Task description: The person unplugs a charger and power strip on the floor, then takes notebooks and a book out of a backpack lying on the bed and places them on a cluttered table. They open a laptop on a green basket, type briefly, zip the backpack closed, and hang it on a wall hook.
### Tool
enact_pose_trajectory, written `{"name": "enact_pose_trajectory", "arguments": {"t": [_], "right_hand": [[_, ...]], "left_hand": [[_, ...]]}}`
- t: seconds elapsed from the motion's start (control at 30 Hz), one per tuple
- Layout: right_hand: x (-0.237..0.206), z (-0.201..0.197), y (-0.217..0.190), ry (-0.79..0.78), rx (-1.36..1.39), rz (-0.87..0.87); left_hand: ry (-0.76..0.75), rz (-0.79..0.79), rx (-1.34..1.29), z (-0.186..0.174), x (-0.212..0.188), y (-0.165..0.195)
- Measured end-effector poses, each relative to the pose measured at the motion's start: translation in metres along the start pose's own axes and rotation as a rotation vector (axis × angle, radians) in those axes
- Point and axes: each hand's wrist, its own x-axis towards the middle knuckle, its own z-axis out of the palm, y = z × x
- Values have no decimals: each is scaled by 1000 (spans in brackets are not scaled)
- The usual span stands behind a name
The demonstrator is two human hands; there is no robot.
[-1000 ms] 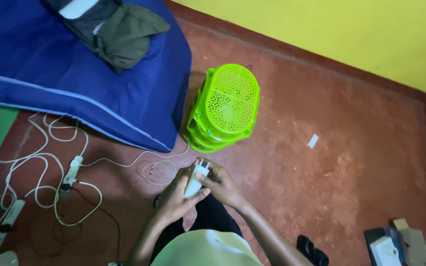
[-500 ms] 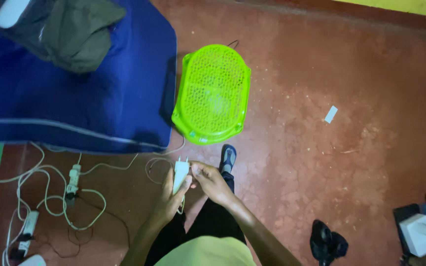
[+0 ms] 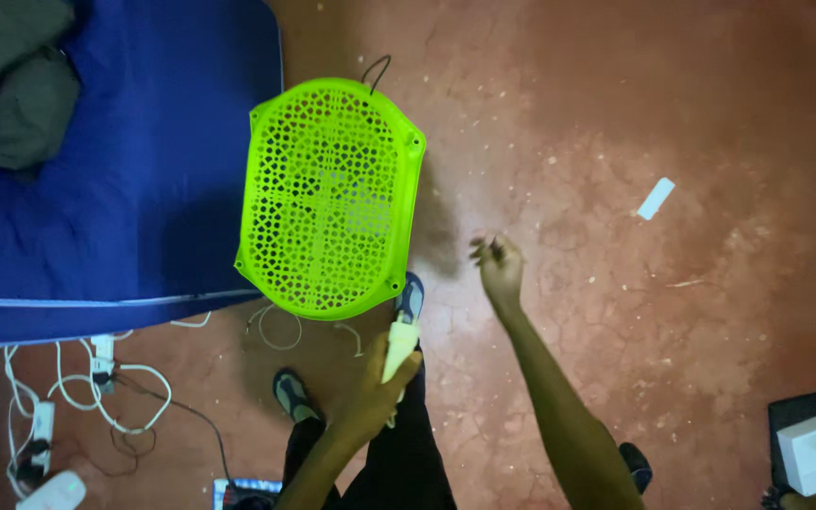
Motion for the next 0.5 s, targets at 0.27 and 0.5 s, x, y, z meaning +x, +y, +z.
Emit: {"name": "enact_pose_trajectory", "arguments": {"t": [0.27,0.5], "right_hand": [[121,57,95,-261,-557,-334],[168,157,167,-636,-631,-579]], "left_hand": [[183,397,132,34,105,12],[217,297,-50,32,165,13]]}}
